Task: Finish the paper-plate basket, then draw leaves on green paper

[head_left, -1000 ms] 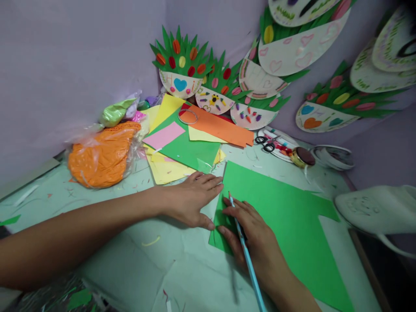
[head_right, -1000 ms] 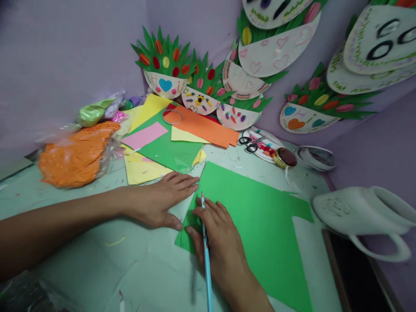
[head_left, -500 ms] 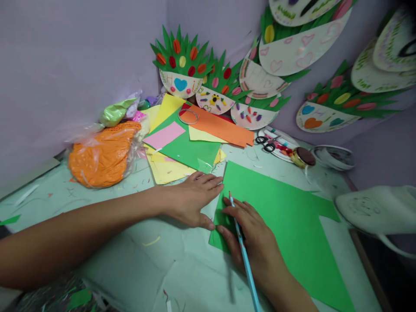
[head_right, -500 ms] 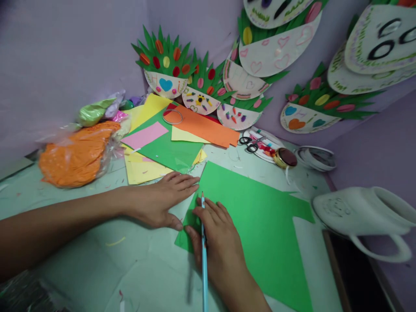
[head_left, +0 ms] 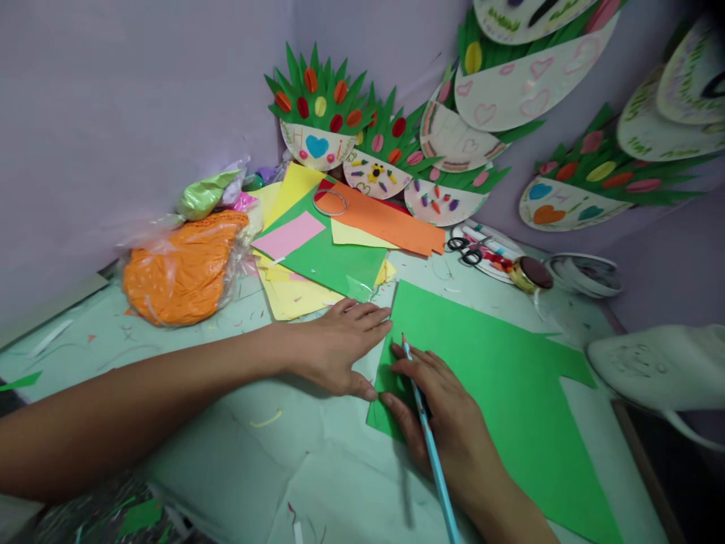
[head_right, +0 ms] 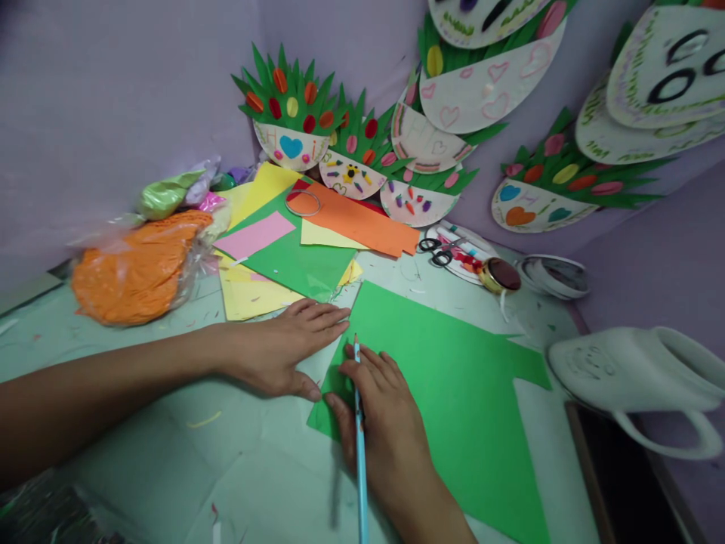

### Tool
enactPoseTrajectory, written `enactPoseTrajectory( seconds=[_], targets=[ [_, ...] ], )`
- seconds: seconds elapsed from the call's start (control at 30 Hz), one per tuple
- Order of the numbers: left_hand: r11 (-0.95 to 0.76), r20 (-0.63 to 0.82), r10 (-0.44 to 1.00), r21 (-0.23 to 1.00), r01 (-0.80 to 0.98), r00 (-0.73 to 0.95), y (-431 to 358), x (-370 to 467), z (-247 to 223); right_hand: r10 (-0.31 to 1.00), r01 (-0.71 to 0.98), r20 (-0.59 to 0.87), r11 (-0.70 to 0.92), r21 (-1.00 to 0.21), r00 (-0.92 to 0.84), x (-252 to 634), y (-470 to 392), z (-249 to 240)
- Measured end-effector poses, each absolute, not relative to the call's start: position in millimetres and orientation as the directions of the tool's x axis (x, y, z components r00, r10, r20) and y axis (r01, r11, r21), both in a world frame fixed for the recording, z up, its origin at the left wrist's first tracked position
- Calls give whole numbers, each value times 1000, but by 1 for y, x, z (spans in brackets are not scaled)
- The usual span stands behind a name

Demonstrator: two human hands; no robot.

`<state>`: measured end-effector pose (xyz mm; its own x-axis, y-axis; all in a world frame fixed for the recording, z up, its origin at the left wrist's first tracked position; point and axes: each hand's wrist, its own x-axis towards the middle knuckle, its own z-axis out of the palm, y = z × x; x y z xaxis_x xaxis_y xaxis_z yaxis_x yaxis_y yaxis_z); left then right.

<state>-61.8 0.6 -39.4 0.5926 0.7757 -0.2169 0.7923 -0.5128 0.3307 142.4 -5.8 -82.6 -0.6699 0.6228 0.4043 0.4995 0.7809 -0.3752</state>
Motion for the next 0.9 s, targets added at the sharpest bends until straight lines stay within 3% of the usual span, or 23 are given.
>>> enactPoseTrajectory(
  seconds=[0.9],
  targets=[
    [-500, -197, 787, 351, 792, 585, 0, -62, -41, 639, 501, 402, 766, -402, -655, 144, -6, -83]
  ],
)
